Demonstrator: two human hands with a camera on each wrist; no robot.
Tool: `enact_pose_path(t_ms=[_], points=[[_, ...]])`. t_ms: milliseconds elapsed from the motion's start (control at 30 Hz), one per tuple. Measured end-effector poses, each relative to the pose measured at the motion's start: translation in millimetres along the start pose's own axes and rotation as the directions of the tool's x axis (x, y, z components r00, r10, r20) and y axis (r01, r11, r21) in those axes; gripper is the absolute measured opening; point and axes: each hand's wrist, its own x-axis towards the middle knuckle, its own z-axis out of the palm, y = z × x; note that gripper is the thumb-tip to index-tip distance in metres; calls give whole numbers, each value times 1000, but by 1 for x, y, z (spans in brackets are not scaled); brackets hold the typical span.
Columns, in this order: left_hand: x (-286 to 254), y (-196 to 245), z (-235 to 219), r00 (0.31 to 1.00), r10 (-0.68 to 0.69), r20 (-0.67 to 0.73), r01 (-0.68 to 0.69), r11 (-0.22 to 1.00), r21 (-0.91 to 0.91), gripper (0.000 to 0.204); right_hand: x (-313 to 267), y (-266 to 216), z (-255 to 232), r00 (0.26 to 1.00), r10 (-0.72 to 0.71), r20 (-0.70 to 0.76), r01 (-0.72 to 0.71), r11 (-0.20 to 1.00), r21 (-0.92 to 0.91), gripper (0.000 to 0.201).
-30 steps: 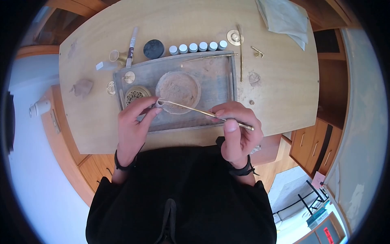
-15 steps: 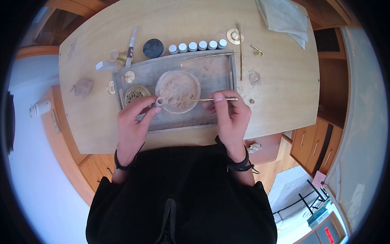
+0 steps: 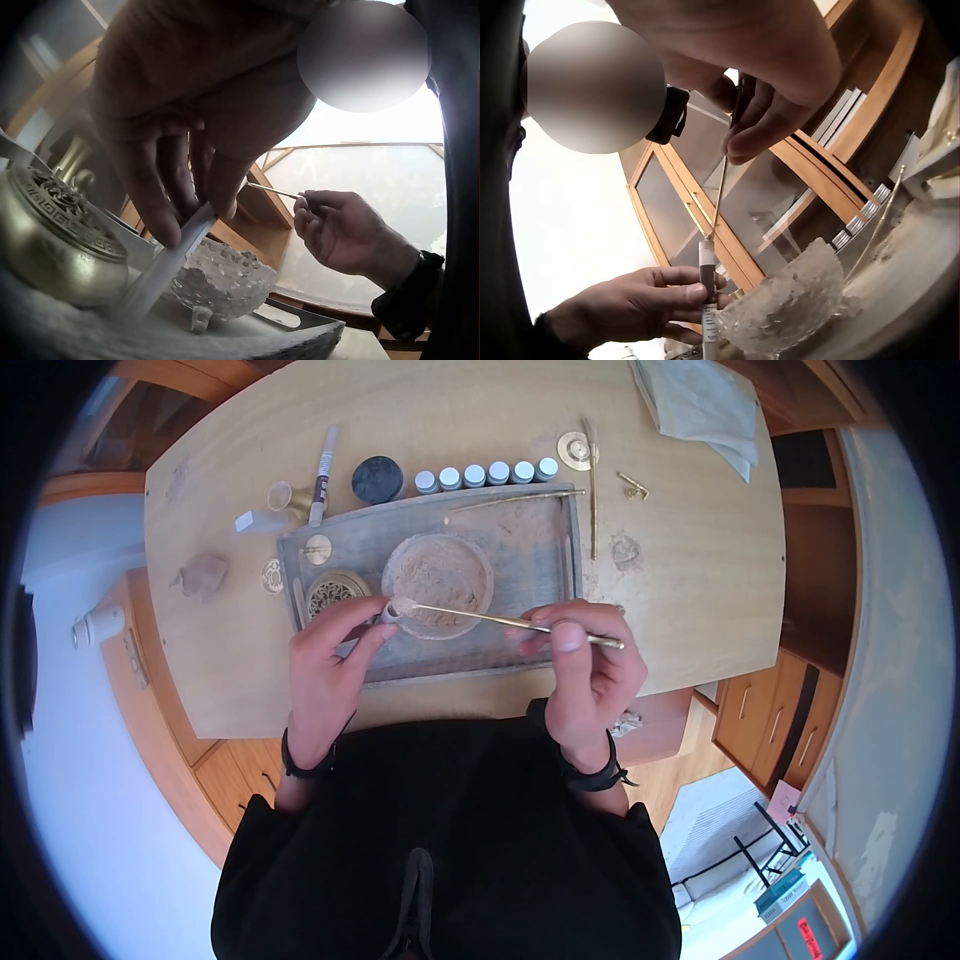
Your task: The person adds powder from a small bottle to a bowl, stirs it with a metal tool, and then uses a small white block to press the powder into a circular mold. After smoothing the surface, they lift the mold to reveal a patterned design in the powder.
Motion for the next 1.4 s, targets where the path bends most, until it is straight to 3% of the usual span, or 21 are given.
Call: enact_pose_path(t_ms=[133,200,333,400,433,533,700,1000,1067,1200,1300,1400], points=[[0,-1,0,1000,13,-1,-13,1000,5,22,-1,3,-4,994,-54,92,50,998,39,19],[-1,-3,1,1000,19,-4,-19,1000,5,22,-2,5,-6,971,-189,150,185,982,38,19],[0,-4,0,1000,22,2,-22,1000,19,22,-6,6,-5,982,-179,60,176,983,53,20],[0,-3,0,1000,14,5,-14,1000,11,22,-7,7,-2,1000,24,-6,-25,986,-165,18],[0,-3,0,1000,6,8,-6,1000,5,22,-6,8,-4,995,96,35,-86,971,-223,16],[0,-3,1,1000,16,3,-16,1000,0,22,-10,24,-8,981,172,86,-139,944,-301,17],[0,-1,1,1000,5,6,-5,1000,2,22,-10,24,-5,973,229,26,-225,968,-108,17],[0,-4,0,1000,21,1,-21,1000,18,22,-5,6,-5,991,87,-98,-82,995,60,23],[-1,-3,1,1000,25,0,-25,999,23,22,-4,3,-5,999,-28,-31,31,994,102,23],[0,-1,1,1000,20,-7,-19,1000,14,22,-6,1,-1,999,-43,-5,43,999,27,22],[0,-2,1,1000,28,-9,-28,999,17,22,-6,3,-2,975,-190,116,191,982,0,18],[0,-2,1,1000,18,-4,-18,1000,10,22,-8,4,-2,970,-230,76,228,973,39,18]])
